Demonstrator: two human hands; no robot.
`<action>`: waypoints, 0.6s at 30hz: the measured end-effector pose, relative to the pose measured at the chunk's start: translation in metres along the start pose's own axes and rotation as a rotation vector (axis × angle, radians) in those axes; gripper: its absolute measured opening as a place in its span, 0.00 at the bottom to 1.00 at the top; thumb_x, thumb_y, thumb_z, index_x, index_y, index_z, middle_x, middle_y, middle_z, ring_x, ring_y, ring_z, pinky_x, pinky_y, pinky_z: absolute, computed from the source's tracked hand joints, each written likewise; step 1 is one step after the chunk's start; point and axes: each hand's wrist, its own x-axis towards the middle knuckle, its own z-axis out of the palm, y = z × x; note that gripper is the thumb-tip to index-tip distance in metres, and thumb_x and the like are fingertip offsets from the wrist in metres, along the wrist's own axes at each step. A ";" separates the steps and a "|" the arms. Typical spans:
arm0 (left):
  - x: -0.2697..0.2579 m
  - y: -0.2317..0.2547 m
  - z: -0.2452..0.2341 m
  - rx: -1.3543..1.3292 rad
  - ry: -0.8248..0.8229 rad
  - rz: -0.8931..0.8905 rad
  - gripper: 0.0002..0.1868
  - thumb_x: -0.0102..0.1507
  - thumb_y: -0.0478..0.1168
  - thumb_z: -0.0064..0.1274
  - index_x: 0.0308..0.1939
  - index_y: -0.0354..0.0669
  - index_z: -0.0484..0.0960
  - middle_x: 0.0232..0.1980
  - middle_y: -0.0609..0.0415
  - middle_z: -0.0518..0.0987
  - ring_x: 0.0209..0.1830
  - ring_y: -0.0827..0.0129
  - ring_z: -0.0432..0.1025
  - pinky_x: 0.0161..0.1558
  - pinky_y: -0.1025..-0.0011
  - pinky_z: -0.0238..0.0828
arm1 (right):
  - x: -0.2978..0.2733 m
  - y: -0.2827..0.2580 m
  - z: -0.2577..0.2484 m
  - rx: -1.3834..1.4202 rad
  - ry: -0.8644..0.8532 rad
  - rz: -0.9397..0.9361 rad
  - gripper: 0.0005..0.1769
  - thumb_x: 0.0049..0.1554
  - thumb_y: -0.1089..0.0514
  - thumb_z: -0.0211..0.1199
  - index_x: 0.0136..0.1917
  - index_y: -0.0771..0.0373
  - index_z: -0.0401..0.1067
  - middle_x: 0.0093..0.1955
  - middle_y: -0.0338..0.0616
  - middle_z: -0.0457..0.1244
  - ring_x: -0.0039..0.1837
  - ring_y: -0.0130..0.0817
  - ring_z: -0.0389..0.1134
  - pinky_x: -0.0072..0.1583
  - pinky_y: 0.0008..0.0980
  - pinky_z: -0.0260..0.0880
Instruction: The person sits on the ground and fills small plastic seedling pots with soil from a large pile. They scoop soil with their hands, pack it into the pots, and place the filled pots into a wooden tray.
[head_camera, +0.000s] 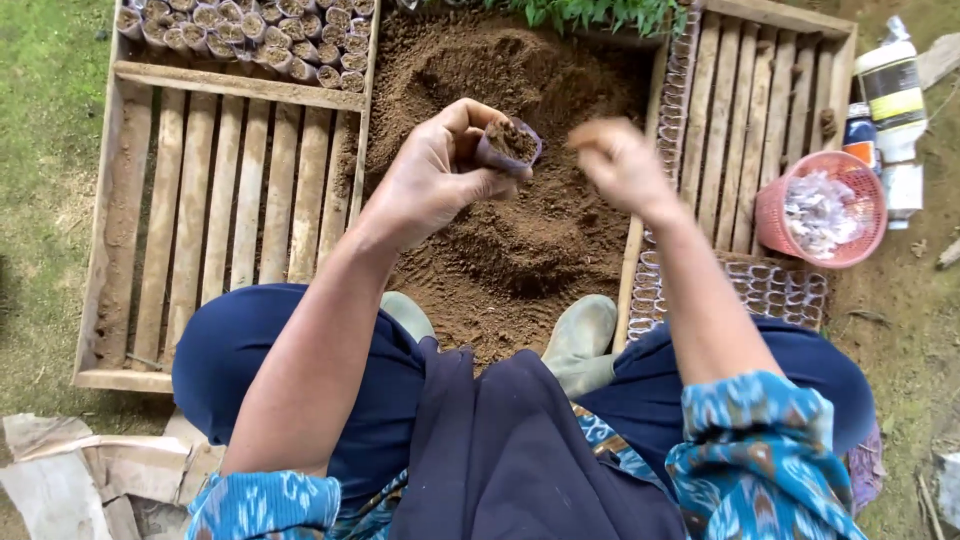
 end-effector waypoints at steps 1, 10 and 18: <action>-0.001 0.003 0.001 -0.017 0.004 -0.025 0.19 0.63 0.23 0.56 0.54 0.43 0.69 0.44 0.44 0.85 0.48 0.65 0.82 0.49 0.68 0.85 | 0.009 0.027 0.016 -0.209 -0.107 0.083 0.16 0.64 0.63 0.51 0.63 0.58 0.74 0.66 0.46 0.67 0.68 0.39 0.66 0.69 0.39 0.68; 0.004 -0.010 0.004 0.059 -0.061 0.106 0.22 0.59 0.28 0.65 0.57 0.38 0.81 0.39 0.46 0.80 0.37 0.65 0.79 0.43 0.68 0.83 | 0.001 0.237 0.165 -0.490 -0.088 0.065 0.26 0.53 0.48 0.71 0.64 0.55 0.76 0.62 0.56 0.65 0.58 0.58 0.73 0.56 0.52 0.78; 0.010 -0.016 0.008 -0.033 -0.001 0.141 0.21 0.58 0.30 0.68 0.54 0.40 0.84 0.49 0.47 0.83 0.44 0.72 0.76 0.48 0.71 0.82 | 0.009 0.226 0.164 -0.542 -0.062 -0.028 0.10 0.55 0.56 0.64 0.51 0.47 0.78 0.48 0.42 0.70 0.50 0.51 0.74 0.51 0.48 0.78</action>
